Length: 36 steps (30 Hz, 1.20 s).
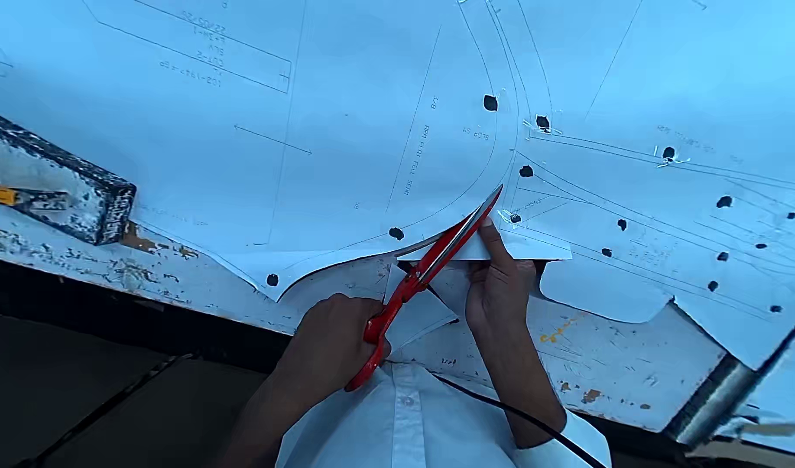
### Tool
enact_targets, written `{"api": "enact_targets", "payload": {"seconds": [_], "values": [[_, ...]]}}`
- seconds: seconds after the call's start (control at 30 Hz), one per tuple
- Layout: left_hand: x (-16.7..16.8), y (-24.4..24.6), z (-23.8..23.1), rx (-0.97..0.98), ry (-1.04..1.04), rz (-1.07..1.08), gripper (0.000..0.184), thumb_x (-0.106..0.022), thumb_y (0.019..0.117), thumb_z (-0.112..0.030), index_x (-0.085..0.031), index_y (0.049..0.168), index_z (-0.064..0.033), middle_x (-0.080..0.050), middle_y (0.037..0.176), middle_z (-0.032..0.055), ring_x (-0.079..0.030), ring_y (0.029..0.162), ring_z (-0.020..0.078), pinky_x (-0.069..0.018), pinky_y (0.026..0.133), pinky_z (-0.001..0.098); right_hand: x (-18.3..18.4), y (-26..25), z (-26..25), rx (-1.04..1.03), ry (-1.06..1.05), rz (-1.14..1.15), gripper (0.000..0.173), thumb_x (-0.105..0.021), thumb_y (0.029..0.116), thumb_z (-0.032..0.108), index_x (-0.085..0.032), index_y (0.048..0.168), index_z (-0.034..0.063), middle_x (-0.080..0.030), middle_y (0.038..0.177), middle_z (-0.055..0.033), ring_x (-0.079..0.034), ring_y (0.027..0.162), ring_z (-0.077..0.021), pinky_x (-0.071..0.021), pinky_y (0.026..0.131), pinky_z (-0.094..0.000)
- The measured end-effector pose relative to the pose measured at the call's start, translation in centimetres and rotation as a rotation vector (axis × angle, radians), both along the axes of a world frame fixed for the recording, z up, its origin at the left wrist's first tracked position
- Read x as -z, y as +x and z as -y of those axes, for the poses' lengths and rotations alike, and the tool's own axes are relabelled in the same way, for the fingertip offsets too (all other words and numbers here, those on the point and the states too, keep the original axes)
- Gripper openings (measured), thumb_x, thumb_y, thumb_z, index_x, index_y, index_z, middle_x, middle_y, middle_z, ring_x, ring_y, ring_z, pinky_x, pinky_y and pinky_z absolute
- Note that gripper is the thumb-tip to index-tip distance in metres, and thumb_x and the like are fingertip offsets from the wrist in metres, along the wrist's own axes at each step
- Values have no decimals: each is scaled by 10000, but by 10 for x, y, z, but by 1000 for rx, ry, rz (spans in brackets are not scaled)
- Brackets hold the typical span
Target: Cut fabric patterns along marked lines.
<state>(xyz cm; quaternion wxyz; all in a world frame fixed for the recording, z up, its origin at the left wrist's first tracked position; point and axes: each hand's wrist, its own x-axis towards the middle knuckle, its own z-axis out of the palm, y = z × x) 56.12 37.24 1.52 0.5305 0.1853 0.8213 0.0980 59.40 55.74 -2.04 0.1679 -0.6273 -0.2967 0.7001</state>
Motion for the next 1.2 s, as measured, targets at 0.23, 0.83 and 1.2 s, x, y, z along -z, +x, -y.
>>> {"api": "enact_targets", "payload": {"seconds": [0.23, 0.83, 1.2], "values": [[3, -2, 4, -13, 27, 9, 156, -834, 826, -168, -688, 772, -155, -594, 603, -19, -601, 584, 161, -484, 567, 415, 1, 0, 1, 0, 1, 0, 290, -738, 921, 32, -597, 1174, 25, -728, 977, -88, -737, 849, -164, -637, 765, -327], [2, -1, 3, -18, 113, 1, 140, -822, 800, -194, -687, 771, -170, -594, 589, -54, -593, 549, 107, -489, 529, 356, 2, 4, 0, -11, 11, -8, 281, -746, 916, 36, -614, 1164, 25, -737, 960, -84, -738, 836, -159, -636, 758, -324], [4, 6, -5, -51, 45, 13, 134, -810, 824, -171, -690, 767, -152, -596, 597, -31, -598, 568, 135, -486, 549, 384, 1, 3, 0, -17, -2, -19, 274, -734, 922, 24, -611, 1167, 27, -738, 969, -84, -741, 841, -155, -638, 756, -317]]}}
